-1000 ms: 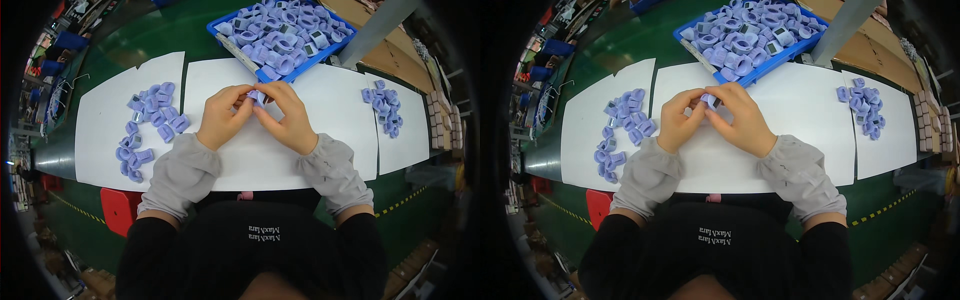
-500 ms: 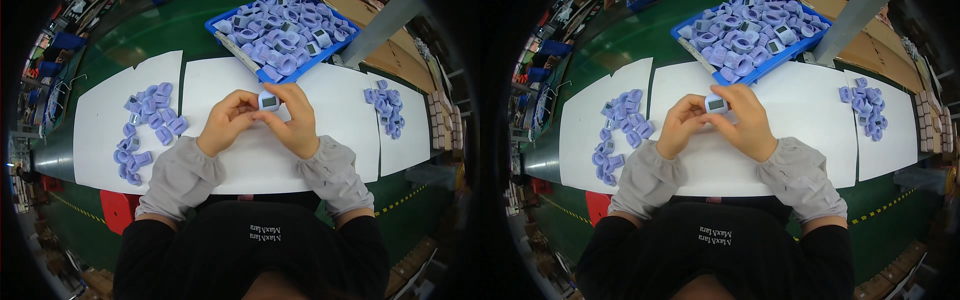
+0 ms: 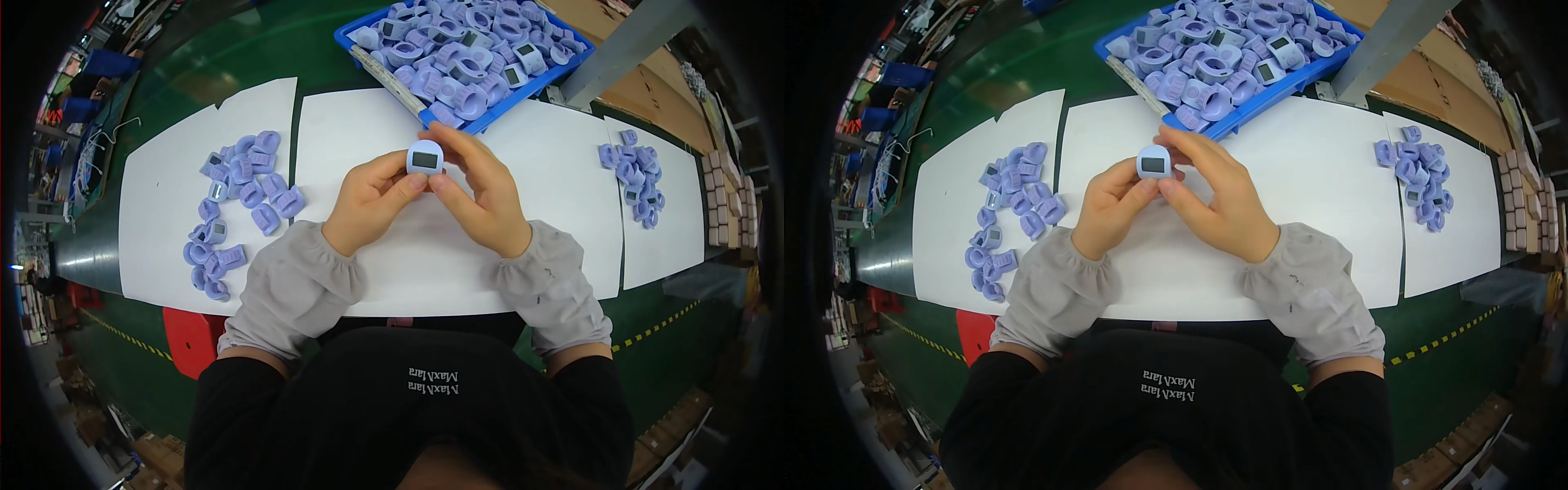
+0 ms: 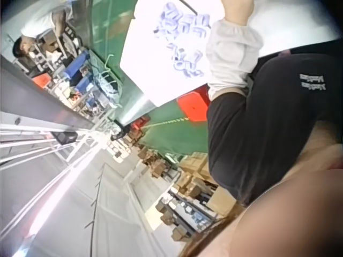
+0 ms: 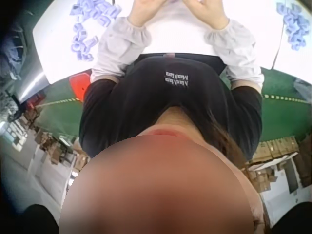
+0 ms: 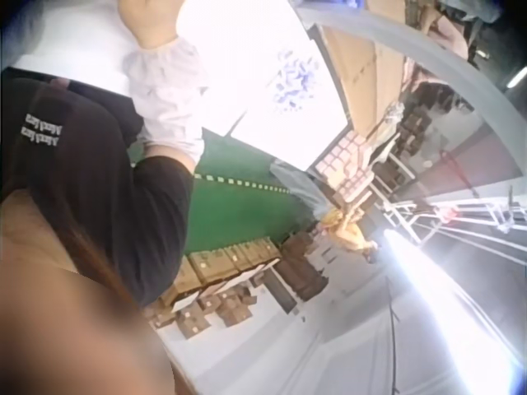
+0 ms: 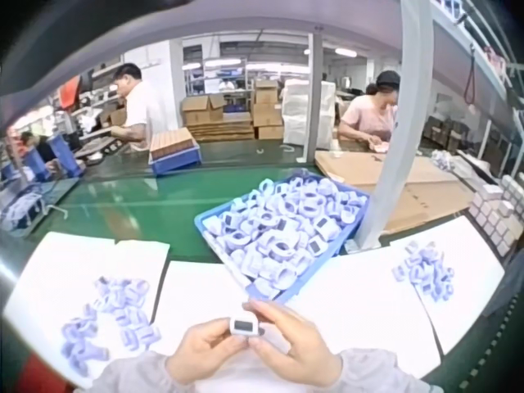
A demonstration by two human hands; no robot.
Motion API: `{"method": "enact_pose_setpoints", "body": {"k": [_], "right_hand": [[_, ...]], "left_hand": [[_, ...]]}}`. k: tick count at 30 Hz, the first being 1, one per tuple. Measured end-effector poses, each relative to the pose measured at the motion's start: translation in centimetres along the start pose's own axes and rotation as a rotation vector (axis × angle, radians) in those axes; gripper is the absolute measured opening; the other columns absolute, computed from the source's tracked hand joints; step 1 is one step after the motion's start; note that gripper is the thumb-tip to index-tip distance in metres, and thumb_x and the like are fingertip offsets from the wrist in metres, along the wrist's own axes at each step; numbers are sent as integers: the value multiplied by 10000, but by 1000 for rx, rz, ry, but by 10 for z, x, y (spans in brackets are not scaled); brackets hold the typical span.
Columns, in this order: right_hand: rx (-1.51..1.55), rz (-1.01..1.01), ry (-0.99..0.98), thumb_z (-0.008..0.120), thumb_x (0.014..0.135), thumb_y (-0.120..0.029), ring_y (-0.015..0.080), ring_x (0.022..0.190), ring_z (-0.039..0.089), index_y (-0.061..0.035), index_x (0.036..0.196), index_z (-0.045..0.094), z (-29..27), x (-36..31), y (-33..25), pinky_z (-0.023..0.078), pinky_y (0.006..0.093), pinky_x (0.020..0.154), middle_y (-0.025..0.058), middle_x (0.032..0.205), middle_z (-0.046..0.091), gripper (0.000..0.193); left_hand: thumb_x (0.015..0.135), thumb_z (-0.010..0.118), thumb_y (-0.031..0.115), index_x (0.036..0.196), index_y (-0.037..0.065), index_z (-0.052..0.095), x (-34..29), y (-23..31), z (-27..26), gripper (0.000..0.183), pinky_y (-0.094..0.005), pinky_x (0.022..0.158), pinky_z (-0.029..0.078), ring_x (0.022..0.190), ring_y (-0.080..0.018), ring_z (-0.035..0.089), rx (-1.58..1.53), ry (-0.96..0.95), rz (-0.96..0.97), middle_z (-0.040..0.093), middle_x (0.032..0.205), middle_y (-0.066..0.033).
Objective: Assembling digital timer modules into blue plastic housing units at a factory workbench.
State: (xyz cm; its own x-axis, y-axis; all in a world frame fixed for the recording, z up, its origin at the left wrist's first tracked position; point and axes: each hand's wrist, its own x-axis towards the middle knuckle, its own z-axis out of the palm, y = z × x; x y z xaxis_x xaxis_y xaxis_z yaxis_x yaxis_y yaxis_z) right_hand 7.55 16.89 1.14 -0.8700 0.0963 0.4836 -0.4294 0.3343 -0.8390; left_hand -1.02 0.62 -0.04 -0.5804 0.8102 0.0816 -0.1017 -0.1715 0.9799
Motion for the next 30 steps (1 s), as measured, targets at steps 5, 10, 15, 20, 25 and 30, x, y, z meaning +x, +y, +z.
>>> {"method": "enact_pose_setpoints", "body": {"k": [5, 10, 15, 20, 25, 30], "right_hand": [[143, 152, -127, 532, 909, -52, 250, 1206, 495, 29, 1363, 390, -4, 0, 0, 381, 364, 1025, 177, 1303, 509, 482], [203, 234, -118, 516, 924, -57, 246, 1208, 491, 33, 1366, 383, -4, -1, -1, 385, 358, 1021, 184, 1318, 493, 471], [201, 186, -132, 515, 929, -65, 245, 1210, 490, 33, 1367, 380, -4, 0, 1, 383, 360, 1023, 186, 1323, 489, 469], [185, 176, -131, 516, 930, -70, 241, 1208, 491, 37, 1366, 379, -4, 0, 1, 382, 362, 1024, 188, 1325, 487, 470], [183, 163, -100, 540, 907, -51, 233, 1172, 514, 45, 1345, 408, -3, -1, 0, 391, 365, 1018, 167, 1270, 522, 467], [181, 215, -63, 556, 886, -26, 225, 1122, 546, 54, 1315, 440, -2, 0, -1, 434, 350, 974, 146, 1201, 559, 452]], "left_hand": [[946, 532, 102, 1189, -53, 537, 0, -3, -1, 288, -281, 874, 473, 998, -153, 577, 74, 9, 54, 603, 1099, -99], [936, 561, 122, 1123, -33, 585, 2, -8, 2, 244, -248, 788, 490, 895, -113, 586, 20, 59, 95, 617, 1005, -64], [933, 565, 131, 1122, -25, 590, 1, -5, -1, 247, -242, 772, 481, 885, -110, 582, 102, 39, 102, 621, 995, -66], [931, 568, 130, 1126, -25, 589, 1, -8, 0, 249, -242, 766, 479, 875, -108, 582, 119, 46, 115, 622, 1000, -65], [933, 569, 131, 1131, -29, 585, 1, -8, -1, 256, -250, 791, 485, 894, -117, 590, 126, 43, 99, 622, 1014, -72], [936, 559, 119, 1171, -50, 550, 0, -1, 2, 290, -272, 851, 494, 963, -149, 611, 30, 20, 71, 626, 1039, -91]]}}
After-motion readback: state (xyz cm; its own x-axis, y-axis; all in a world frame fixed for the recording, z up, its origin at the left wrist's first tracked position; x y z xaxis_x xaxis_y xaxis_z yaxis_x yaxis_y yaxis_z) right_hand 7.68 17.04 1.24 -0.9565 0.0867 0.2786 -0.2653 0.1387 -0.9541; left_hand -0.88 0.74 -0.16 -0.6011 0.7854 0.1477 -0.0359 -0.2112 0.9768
